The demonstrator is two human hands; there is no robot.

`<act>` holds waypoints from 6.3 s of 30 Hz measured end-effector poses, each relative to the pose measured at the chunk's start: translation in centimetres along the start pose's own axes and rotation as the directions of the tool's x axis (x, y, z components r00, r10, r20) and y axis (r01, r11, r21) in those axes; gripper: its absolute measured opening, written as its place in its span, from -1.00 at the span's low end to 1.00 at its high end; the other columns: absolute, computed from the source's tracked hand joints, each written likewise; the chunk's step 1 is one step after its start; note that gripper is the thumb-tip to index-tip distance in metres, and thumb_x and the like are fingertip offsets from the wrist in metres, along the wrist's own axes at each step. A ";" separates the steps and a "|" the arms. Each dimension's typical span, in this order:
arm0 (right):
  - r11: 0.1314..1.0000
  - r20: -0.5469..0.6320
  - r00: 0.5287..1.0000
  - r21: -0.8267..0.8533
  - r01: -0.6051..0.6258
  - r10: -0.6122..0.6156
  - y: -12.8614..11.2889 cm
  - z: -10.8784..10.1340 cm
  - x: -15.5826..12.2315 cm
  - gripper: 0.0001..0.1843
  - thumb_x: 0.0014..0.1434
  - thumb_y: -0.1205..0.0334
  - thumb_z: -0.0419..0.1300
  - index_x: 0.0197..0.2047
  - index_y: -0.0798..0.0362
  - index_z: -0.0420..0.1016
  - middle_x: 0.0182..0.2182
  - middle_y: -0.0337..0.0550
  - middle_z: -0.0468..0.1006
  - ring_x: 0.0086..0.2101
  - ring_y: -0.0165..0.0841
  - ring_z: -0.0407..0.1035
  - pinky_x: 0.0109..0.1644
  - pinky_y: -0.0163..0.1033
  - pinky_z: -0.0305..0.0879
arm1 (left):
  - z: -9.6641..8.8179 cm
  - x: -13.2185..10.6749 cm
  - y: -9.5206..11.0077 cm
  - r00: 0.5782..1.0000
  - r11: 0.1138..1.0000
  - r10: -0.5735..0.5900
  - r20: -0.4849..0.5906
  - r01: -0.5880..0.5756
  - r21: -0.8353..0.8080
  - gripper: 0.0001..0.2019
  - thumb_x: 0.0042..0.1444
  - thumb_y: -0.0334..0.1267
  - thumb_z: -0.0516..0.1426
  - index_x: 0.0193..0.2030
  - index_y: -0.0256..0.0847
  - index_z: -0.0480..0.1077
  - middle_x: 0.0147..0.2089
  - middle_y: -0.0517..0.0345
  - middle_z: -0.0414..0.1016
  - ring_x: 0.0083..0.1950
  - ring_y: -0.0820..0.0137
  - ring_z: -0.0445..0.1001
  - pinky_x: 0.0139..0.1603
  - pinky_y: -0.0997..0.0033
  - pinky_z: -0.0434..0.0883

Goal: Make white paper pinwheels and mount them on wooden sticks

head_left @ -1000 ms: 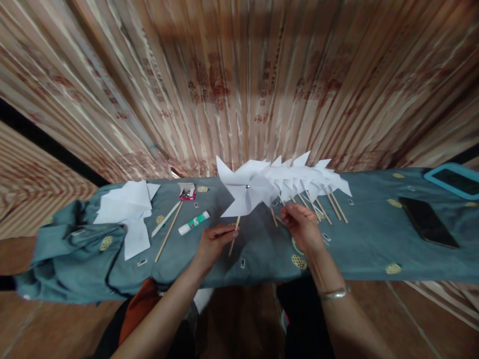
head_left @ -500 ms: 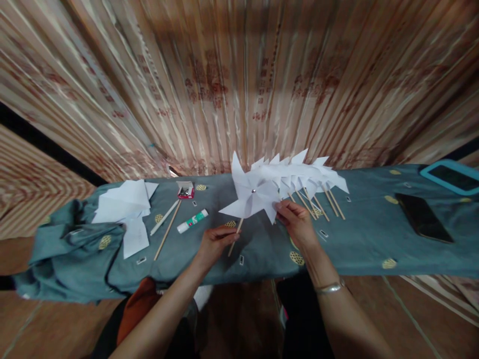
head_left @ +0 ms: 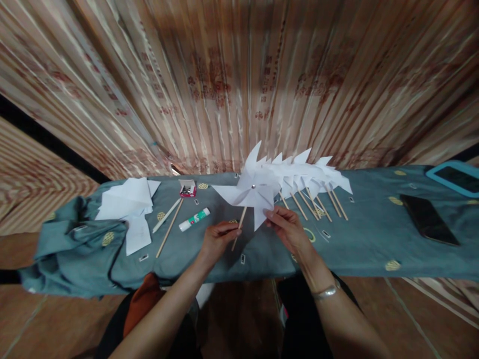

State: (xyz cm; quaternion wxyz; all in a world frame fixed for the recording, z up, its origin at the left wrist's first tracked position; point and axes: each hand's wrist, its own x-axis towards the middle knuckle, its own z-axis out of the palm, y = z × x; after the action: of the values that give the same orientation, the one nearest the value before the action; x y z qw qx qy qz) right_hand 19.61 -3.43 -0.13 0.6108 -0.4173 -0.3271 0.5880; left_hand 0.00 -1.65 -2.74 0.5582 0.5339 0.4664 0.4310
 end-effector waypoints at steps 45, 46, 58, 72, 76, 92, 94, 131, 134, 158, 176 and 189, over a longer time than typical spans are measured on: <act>0.994 -0.178 0.980 -0.075 0.079 -0.091 -1.1 -1.3 0.7 -0.65 -0.30 -0.07 0.49 -0.48 -0.03 0.62 -0.58 -0.30 0.50 -0.50 -0.43 0.31 -0.37 -0.28 0.28 | -0.6 -1.0 0.6 0.996 0.998 -0.068 0.066 0.068 0.001 -0.83 -0.20 -0.21 0.34 -0.40 -0.18 0.63 -0.36 0.07 0.62 -0.31 0.31 0.52 -0.25 0.38 0.44; 0.994 -0.169 0.981 -0.084 0.077 -0.090 -1.0 -1.2 0.6 -0.65 -0.30 -0.07 0.49 -0.48 -0.03 0.62 -0.60 -0.31 0.49 -0.51 -0.44 0.30 -0.38 -0.28 0.27 | -0.6 -1.0 0.6 0.996 0.998 -0.064 0.059 0.064 0.000 -0.83 -0.20 -0.22 0.34 -0.40 -0.18 0.63 -0.36 0.07 0.61 -0.30 0.32 0.52 -0.24 0.38 0.44; 1.000 -0.076 0.997 -0.022 0.016 -0.017 -0.7 0.7 -0.6 -0.67 -0.32 -0.02 0.51 -0.55 0.00 0.59 -0.65 -0.34 0.46 -0.56 -0.49 0.28 -0.43 -0.33 0.23 | 0.0 -0.7 0.7 1.000 0.999 -0.019 0.022 0.020 -0.050 -0.81 -0.24 -0.18 0.36 -0.41 -0.16 0.63 -0.35 0.07 0.62 -0.27 0.29 0.52 -0.17 0.34 0.44; 0.984 0.111 0.994 -0.175 0.028 -0.008 0.7 2.8 -1.0 -0.75 -0.11 -0.01 0.42 -0.51 -0.01 0.63 -0.52 -0.21 0.61 -0.50 -0.42 0.37 -0.35 -0.30 0.29 | 0.5 -0.9 1.1 0.994 0.998 0.012 0.104 -0.005 -0.069 -0.81 -0.13 -0.21 0.31 -0.32 -0.16 0.63 -0.24 0.04 0.65 -0.16 0.22 0.55 -0.03 0.26 0.42; 0.967 0.202 0.979 -0.251 0.039 0.013 0.0 3.3 -1.7 -0.74 -0.05 -0.03 0.38 -0.43 -0.02 0.65 -0.51 -0.20 0.61 -0.51 -0.44 0.34 -0.39 -0.31 0.26 | 0.1 -1.0 1.4 0.996 0.999 0.026 0.087 -0.022 -0.042 -0.85 -0.11 -0.22 0.29 -0.37 -0.19 0.63 -0.26 0.04 0.65 -0.18 0.23 0.55 -0.06 0.28 0.43; 0.951 -0.264 0.914 -0.125 0.284 -0.308 -4.4 -2.1 -1.8 -0.72 -0.16 0.00 0.45 -0.40 -0.03 0.63 -0.40 -0.18 0.62 -0.44 -0.41 0.41 -0.38 -0.30 0.37 | -1.5 -1.7 0.8 0.997 0.999 -0.025 0.071 0.027 -0.031 -0.81 -0.18 -0.21 0.32 -0.37 -0.19 0.63 -0.36 0.09 0.62 -0.30 0.32 0.50 -0.23 0.38 0.40; 0.945 -0.227 0.926 -0.203 0.257 -0.301 -4.1 -1.9 -1.8 -0.67 -0.15 -0.04 0.44 -0.33 -0.05 0.65 -0.32 -0.16 0.64 -0.34 -0.36 0.46 -0.23 -0.25 0.40 | -1.7 -1.8 0.7 0.995 1.000 -0.020 0.101 0.021 -0.002 -0.81 -0.17 -0.20 0.32 -0.37 -0.19 0.63 -0.38 0.09 0.61 -0.33 0.34 0.48 -0.26 0.39 0.39; 0.997 -0.116 0.992 -0.065 -0.051 0.043 -3.0 0.8 -1.9 -0.61 -0.40 0.01 0.54 -0.47 0.00 0.63 -0.50 -0.24 0.60 -0.50 -0.46 0.40 -0.44 -0.37 0.33 | -2.4 -2.3 1.1 0.988 1.000 -0.017 0.154 0.019 -0.009 -0.84 -0.18 -0.19 0.34 -0.40 -0.15 0.63 -0.42 0.12 0.58 -0.38 0.38 0.45 -0.31 0.43 0.36; 0.997 -0.089 0.994 -0.050 -0.063 0.058 -2.7 1.3 -2.0 -0.60 -0.39 0.01 0.54 -0.46 0.01 0.63 -0.53 -0.26 0.58 -0.51 -0.47 0.40 -0.44 -0.38 0.36 | -2.3 -2.2 1.1 0.993 1.000 -0.004 0.117 0.006 -0.016 -0.81 -0.20 -0.15 0.34 -0.40 -0.16 0.63 -0.42 0.10 0.58 -0.38 0.37 0.45 -0.33 0.43 0.36; 0.981 0.087 0.994 -0.186 -0.047 0.065 -1.2 3.4 -2.1 -0.69 -0.16 -0.02 0.44 -0.47 0.06 0.61 -0.51 -0.17 0.64 -0.54 -0.47 0.42 -0.41 -0.35 0.26 | -1.6 -2.3 1.4 0.997 0.999 0.012 0.079 -0.008 -0.051 -0.82 -0.18 -0.21 0.34 -0.38 -0.18 0.63 -0.37 0.10 0.60 -0.32 0.34 0.47 -0.26 0.40 0.38; 0.969 -0.231 0.941 -0.055 0.240 -0.246 -4.0 -0.7 -1.3 -0.76 -0.15 0.02 0.45 -0.48 -0.03 0.59 -0.52 -0.26 0.56 -0.57 -0.49 0.29 -0.50 -0.33 0.22 | -1.8 -2.4 1.5 0.996 0.998 -0.007 0.086 0.012 -0.060 -0.84 -0.18 -0.22 0.34 -0.39 -0.17 0.63 -0.39 0.11 0.60 -0.34 0.37 0.48 -0.28 0.43 0.38; 0.991 -0.184 0.976 -0.081 0.107 -0.120 -2.6 -0.9 -1.1 -0.69 -0.23 -0.03 0.48 -0.42 -0.07 0.62 -0.44 -0.25 0.62 -0.40 -0.37 0.43 -0.25 -0.22 0.36 | -1.3 -2.7 1.3 0.985 1.000 -0.023 0.171 0.020 0.020 -0.79 -0.20 -0.13 0.35 -0.40 -0.18 0.64 -0.45 0.10 0.56 -0.40 0.38 0.44 -0.35 0.44 0.36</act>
State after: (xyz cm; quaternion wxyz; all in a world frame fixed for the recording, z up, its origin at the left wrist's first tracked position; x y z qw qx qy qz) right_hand 21.43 -4.50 1.91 0.6565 -0.4729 -0.3117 0.4982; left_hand -1.73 -3.92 -1.24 0.5961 0.5689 0.4263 0.3731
